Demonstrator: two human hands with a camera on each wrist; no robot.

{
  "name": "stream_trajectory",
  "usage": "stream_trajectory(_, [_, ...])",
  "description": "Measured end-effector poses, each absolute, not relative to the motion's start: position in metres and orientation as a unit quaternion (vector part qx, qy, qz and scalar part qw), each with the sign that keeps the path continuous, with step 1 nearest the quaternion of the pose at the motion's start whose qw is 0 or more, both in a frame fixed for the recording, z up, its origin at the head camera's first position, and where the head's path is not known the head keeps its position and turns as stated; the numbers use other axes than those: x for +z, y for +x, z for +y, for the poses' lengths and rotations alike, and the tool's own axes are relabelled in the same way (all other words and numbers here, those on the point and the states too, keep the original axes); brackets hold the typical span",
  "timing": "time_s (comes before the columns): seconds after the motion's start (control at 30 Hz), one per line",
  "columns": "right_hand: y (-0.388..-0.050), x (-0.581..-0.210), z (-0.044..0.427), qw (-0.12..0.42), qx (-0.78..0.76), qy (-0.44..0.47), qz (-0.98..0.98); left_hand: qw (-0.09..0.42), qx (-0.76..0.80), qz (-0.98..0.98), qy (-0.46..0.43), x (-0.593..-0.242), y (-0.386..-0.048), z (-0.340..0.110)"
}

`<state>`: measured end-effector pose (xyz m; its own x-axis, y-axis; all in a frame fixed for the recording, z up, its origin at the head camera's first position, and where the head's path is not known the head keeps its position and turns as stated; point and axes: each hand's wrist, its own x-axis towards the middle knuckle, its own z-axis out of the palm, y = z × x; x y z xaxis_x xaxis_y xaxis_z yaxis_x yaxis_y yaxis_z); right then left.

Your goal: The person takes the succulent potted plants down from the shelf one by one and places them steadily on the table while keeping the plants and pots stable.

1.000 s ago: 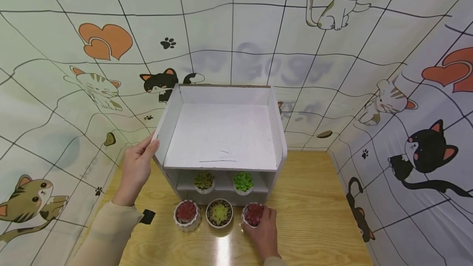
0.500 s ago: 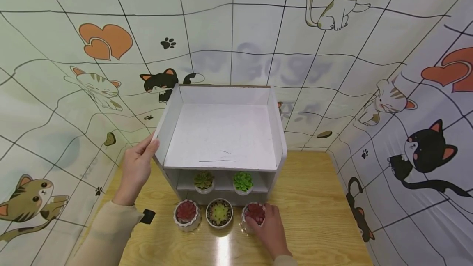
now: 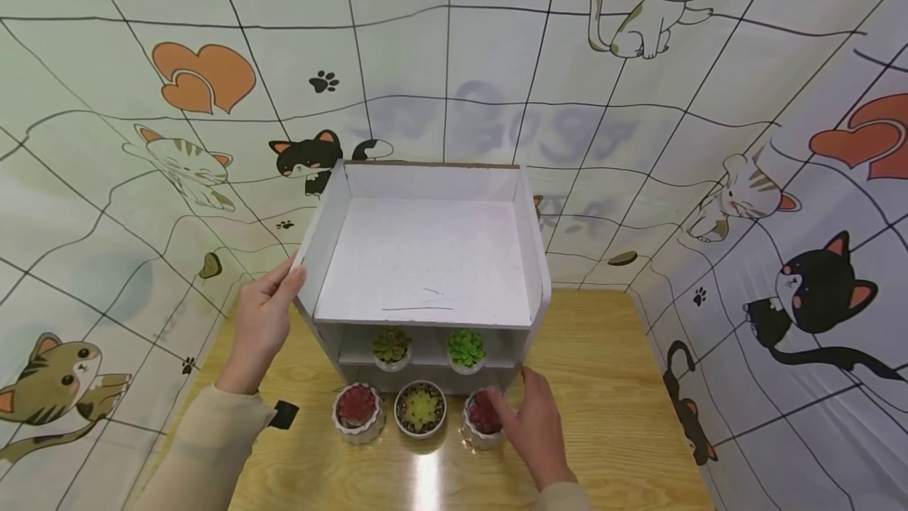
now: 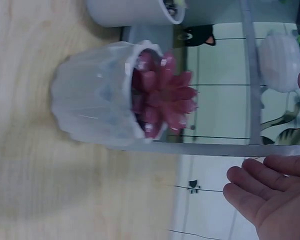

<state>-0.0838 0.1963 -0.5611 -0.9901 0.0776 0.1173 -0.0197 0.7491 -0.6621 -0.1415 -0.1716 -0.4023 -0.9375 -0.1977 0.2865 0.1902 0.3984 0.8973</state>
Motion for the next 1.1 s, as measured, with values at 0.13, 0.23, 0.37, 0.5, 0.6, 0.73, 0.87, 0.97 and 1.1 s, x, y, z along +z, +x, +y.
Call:
stream_trajectory(0.13, [-0.085,-0.55,0.198,0.079,0.353,-0.011,-0.932,0.175,-0.55,-0.816,0.002,-0.402,-0.141,-0.171])
stream_trajectory(0.23, [-0.086,-0.543,0.2,0.096,0.352,-0.002,-0.931,0.176,-0.55,-0.816,0.003,-0.402,-0.142,-0.171])
stream_trajectory(0.37, [-0.088,-0.536,0.203,0.133,0.347,0.012,-0.928,0.177,-0.55,-0.817,0.002,-0.403,-0.142,-0.171])
stream_trajectory(0.5, [-0.09,-0.527,0.205,0.174,0.354,0.036,-0.918,0.175,-0.551,-0.816,0.003,-0.403,-0.142,-0.171])
stream_trajectory(0.6, [-0.093,-0.519,0.207,0.194,0.369,0.052,-0.908,0.174,-0.551,-0.816,0.005,-0.403,-0.142,-0.171])
stream_trajectory(0.73, [-0.096,-0.506,0.208,0.206,0.393,0.062,-0.894,0.174,-0.552,-0.815,0.004,-0.403,-0.141,-0.171])
stream_trajectory(0.87, [-0.1,-0.494,0.21,0.209,0.417,0.07,-0.882,0.176,-0.553,-0.814,0.003,-0.403,-0.141,-0.171])
stream_trajectory(0.97, [-0.104,-0.485,0.21,0.208,0.426,0.071,-0.877,0.178,-0.554,-0.814,0.002,-0.404,-0.141,-0.171])
stream_trajectory(1.1, [-0.109,-0.476,0.21,0.216,0.436,0.073,-0.871,0.178,-0.553,-0.814,0.001,-0.403,-0.141,-0.171])
